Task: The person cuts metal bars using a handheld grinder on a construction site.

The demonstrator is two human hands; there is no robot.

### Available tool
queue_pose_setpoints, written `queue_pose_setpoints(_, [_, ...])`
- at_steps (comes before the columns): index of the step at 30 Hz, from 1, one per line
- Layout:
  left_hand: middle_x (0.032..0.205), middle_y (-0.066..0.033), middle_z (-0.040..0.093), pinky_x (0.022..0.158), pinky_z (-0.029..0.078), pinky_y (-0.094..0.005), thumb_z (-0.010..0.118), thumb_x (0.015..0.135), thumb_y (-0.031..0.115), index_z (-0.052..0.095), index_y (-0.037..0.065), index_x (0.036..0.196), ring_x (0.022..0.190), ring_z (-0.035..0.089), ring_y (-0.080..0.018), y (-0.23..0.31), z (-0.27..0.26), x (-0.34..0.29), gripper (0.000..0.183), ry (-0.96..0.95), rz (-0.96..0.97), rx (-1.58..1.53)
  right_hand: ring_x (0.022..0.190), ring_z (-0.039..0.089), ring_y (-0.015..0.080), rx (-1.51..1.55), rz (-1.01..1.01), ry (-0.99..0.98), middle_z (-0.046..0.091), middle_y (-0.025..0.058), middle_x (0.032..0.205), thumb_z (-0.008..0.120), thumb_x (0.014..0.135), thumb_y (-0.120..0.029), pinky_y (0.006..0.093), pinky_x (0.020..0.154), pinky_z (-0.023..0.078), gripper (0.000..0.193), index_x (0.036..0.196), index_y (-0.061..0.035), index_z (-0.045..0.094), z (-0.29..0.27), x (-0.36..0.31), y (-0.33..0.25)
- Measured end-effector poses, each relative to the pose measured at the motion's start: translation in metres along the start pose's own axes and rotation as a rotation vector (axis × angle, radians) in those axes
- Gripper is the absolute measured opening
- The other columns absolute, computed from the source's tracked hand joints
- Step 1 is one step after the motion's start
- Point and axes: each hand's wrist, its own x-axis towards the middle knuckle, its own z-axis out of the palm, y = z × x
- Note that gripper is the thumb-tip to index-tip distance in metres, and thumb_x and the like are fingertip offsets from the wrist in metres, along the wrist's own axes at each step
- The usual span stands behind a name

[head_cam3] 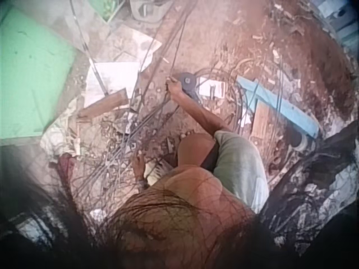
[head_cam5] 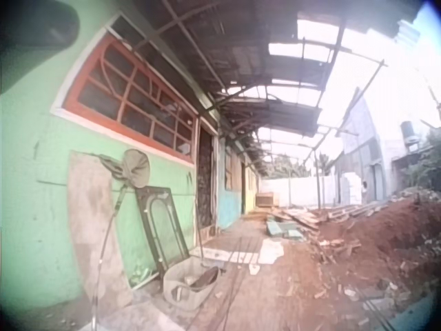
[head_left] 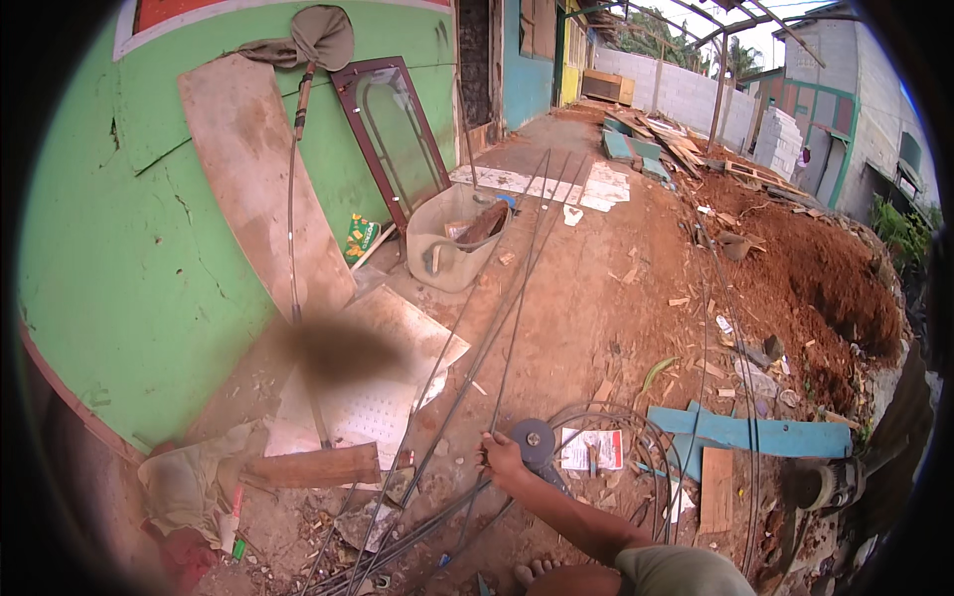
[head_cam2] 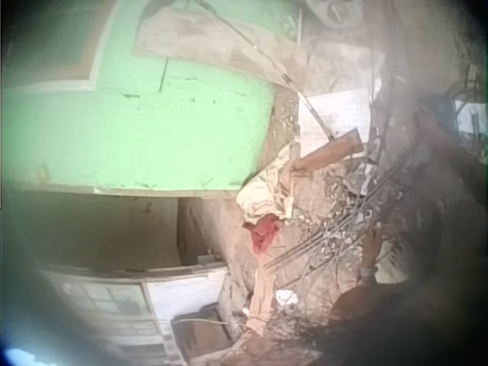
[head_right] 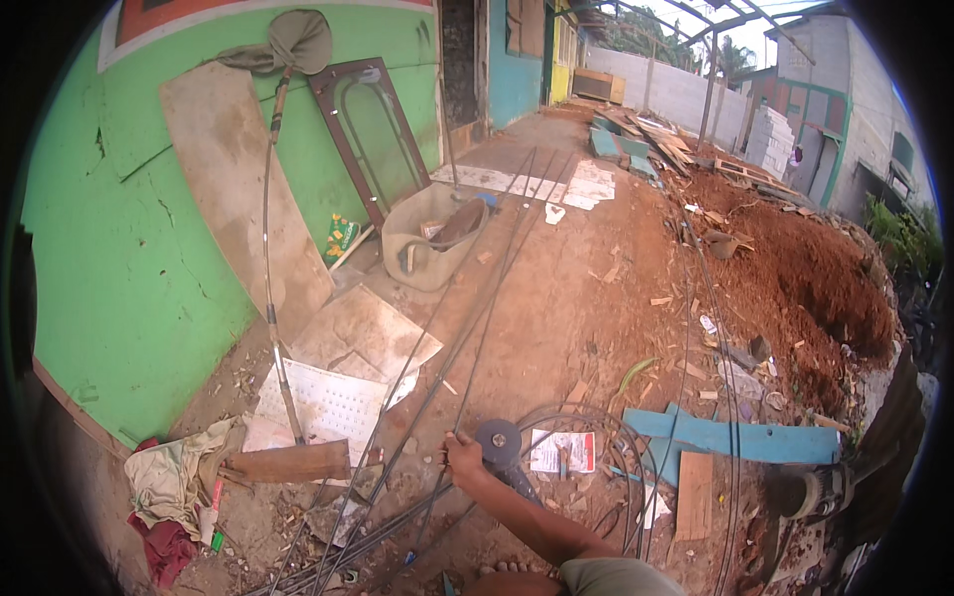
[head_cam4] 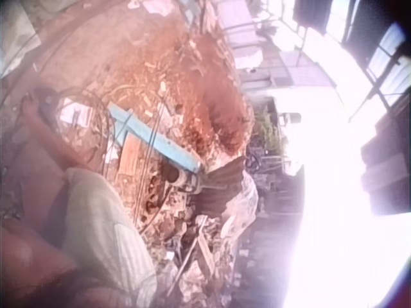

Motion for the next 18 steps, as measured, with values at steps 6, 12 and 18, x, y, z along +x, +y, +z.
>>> queue_pose_setpoints(6, [0.095, -0.0228, 0.066, 0.073, 0.047, -0.0519, 0.046, 0.100, 0.035, 0.049, 0.016, 0.144, 0.082, 0.062, -0.0405, -0.015, 0.006, -0.001, 0.048, -0.048, -0.136, 0.066, 0.066, 0.055, 0.0126, 0.015, 0.011, 0.011, 0.058, 0.0005, 0.084, 0.053, 0.103, -0.023, 0.0309, 0.055, 0.049, 0.018, 0.115, -0.0105, 0.059, -0.001, 0.004, -0.007])
queue_pose_setpoints(12, [0.099, -0.0271, 0.067, 0.072, 0.047, -0.0546, 0.047, 0.100, 0.037, 0.048, 0.016, 0.144, 0.087, 0.063, -0.0456, -0.024, 0.012, -0.001, 0.049, -0.042, -0.055, 0.074, 0.063, 0.055, 0.0117, -0.022, -0.012, 0.011, 0.059, -0.0003, 0.084, 0.054, 0.103, -0.024, 0.0308, 0.053, 0.050, 0.018, 0.114, -0.0107, 0.060, -0.001, 0.005, -0.008])
queue_pose_setpoints(18, [0.099, -0.0289, 0.066, 0.074, 0.047, -0.0559, 0.047, 0.101, 0.039, 0.046, 0.015, 0.145, 0.088, 0.062, -0.0482, -0.015, 0.009, -0.002, 0.051, -0.085, -0.081, 0.046, 0.062, 0.056, 0.0123, -0.020, -0.029, 0.002, 0.060, 0.0003, 0.083, 0.054, 0.103, -0.023, 0.0311, 0.053, 0.050, 0.017, 0.112, -0.0099, 0.060, -0.002, 0.011, -0.007])
